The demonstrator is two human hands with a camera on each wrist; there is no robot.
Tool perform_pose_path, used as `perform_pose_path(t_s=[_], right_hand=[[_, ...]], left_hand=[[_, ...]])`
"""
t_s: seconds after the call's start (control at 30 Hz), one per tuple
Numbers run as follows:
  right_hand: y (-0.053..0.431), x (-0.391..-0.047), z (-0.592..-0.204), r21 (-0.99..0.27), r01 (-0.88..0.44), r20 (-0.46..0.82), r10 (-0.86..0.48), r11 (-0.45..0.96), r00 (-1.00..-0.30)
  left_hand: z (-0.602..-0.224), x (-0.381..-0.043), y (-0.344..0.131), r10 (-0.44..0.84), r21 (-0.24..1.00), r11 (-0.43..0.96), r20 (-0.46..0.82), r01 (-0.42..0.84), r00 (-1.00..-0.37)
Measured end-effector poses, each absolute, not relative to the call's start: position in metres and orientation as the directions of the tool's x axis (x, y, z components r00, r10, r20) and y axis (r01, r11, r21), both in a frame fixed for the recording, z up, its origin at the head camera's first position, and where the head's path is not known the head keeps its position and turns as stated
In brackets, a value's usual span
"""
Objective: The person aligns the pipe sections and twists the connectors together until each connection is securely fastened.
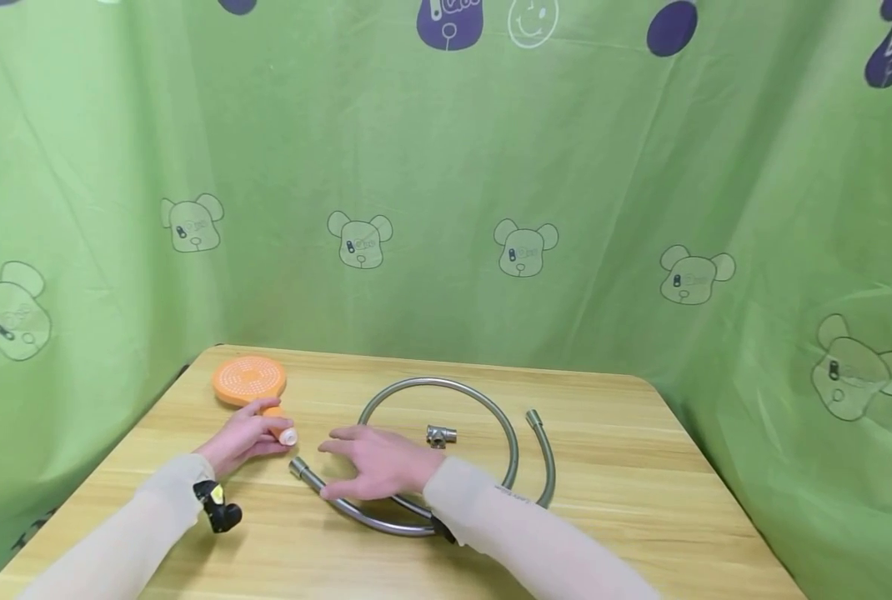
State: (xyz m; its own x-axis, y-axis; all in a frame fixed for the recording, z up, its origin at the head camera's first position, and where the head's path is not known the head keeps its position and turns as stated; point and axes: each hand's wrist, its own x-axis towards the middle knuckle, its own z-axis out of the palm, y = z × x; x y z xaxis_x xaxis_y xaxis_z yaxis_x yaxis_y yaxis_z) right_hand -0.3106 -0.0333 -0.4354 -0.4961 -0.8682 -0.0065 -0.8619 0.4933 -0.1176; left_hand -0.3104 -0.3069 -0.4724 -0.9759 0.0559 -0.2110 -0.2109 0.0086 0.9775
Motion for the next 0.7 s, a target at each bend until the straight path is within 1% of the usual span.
perform_pose_path(t_s=[0.37, 0.7], right_hand=[[-0.051, -0.311, -0.438, -0.164, -0.855, -0.043, -0.869, 0.492, -0.492], [-0.063, -0.311, -0.443, -0.156, -0.846, -0.063, -0.86, 0.51, -0.507]], left_hand=[[-0.474, -0.311, -0.31, 0.048, 0.975, -0.028, -0.22, -0.221, -0.974], [-0.474, -0.311, -0.309, 0.046, 0.973, -0.03, -0.228, -0.23, -0.972]])
